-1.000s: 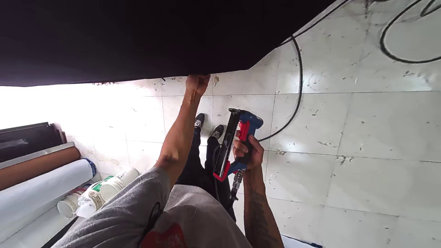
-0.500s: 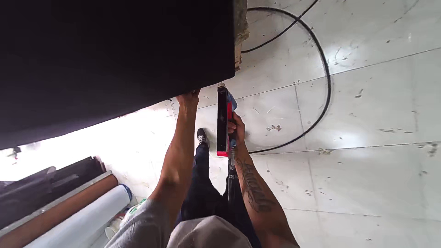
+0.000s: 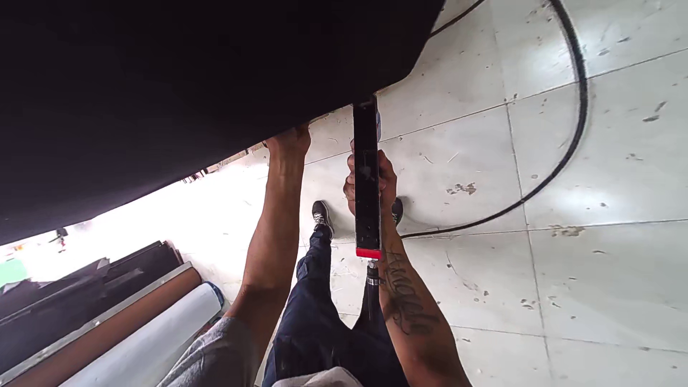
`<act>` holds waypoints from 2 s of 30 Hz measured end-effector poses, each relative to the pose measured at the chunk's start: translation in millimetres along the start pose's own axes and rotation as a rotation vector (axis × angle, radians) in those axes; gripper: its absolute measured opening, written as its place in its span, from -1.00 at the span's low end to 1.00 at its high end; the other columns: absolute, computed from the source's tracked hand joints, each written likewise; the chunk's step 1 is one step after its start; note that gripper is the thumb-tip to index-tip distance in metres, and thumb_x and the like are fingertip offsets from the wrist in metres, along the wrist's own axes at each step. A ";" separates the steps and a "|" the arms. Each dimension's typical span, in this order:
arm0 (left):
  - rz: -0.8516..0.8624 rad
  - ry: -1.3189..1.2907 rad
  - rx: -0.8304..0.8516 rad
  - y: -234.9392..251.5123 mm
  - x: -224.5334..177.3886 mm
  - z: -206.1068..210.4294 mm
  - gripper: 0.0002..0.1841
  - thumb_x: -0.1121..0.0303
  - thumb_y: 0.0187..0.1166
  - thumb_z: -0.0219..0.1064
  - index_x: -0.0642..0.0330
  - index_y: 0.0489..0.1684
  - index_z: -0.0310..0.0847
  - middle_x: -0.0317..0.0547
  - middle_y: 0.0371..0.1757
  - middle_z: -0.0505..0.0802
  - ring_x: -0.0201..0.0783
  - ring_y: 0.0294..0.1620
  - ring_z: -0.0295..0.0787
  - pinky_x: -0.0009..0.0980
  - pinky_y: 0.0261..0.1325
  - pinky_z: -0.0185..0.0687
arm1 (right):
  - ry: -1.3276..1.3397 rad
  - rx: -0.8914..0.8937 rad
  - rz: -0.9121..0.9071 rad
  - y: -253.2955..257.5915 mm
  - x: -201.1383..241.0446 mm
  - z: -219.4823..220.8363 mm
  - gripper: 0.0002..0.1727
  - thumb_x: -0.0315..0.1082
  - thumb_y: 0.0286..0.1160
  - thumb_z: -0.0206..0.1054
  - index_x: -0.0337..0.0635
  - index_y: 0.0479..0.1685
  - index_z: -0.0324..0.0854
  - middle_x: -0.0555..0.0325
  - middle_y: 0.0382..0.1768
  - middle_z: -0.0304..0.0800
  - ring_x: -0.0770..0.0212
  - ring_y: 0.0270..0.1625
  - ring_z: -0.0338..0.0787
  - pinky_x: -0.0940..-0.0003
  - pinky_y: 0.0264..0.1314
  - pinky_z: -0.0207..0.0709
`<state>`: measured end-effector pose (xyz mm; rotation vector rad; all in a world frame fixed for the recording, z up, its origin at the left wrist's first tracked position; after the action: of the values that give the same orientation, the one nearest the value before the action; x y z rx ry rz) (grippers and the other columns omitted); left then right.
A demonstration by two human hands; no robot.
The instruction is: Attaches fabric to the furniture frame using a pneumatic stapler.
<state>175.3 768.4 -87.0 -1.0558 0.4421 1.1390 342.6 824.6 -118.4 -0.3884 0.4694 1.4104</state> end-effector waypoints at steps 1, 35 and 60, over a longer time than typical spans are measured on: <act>0.003 0.008 -0.010 1.0 -0.4 -0.3 -0.62 0.18 0.89 -0.28 0.14 -0.09 0.45 -0.01 -0.35 0.74 -0.08 -0.29 0.77 -0.03 -0.10 0.80 | 0.008 0.002 0.011 1.4 -4.0 -1.3 -0.60 -0.12 0.66 0.24 -0.28 0.19 0.61 0.02 -0.39 0.81 0.21 -0.53 0.82 0.45 -0.45 0.73; -0.081 -0.252 0.307 36.6 -78.9 -97.3 -0.92 0.51 0.38 0.40 0.10 -0.32 0.66 -0.11 -0.41 0.86 -0.23 -0.37 0.85 -0.22 -0.22 0.84 | -0.163 -0.144 0.088 25.8 -122.6 -94.7 -0.63 -0.13 0.70 0.18 -0.22 0.23 0.58 0.21 -0.48 0.75 0.35 -0.58 0.74 0.51 -0.47 0.66; 0.018 0.079 0.308 61.9 -141.8 -170.1 -0.76 0.70 0.48 0.16 0.09 -0.26 0.60 -0.29 -0.38 0.86 -0.41 -0.29 0.83 -0.40 -0.12 0.82 | -0.227 -0.155 0.155 49.9 -216.5 -154.0 -0.61 -0.12 0.68 0.21 -0.17 0.29 0.62 0.17 -0.42 0.81 0.32 -0.56 0.77 0.50 -0.48 0.67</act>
<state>98.4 551.6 -88.7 -0.8301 0.6679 1.0088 259.8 567.7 -133.5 -0.3171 0.2090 1.6260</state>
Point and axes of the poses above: each hand's wrist, its own y-axis towards the middle knuckle, its own z-axis out of the palm, x = y × z, the point moved 8 cm from there along y, towards the middle knuckle
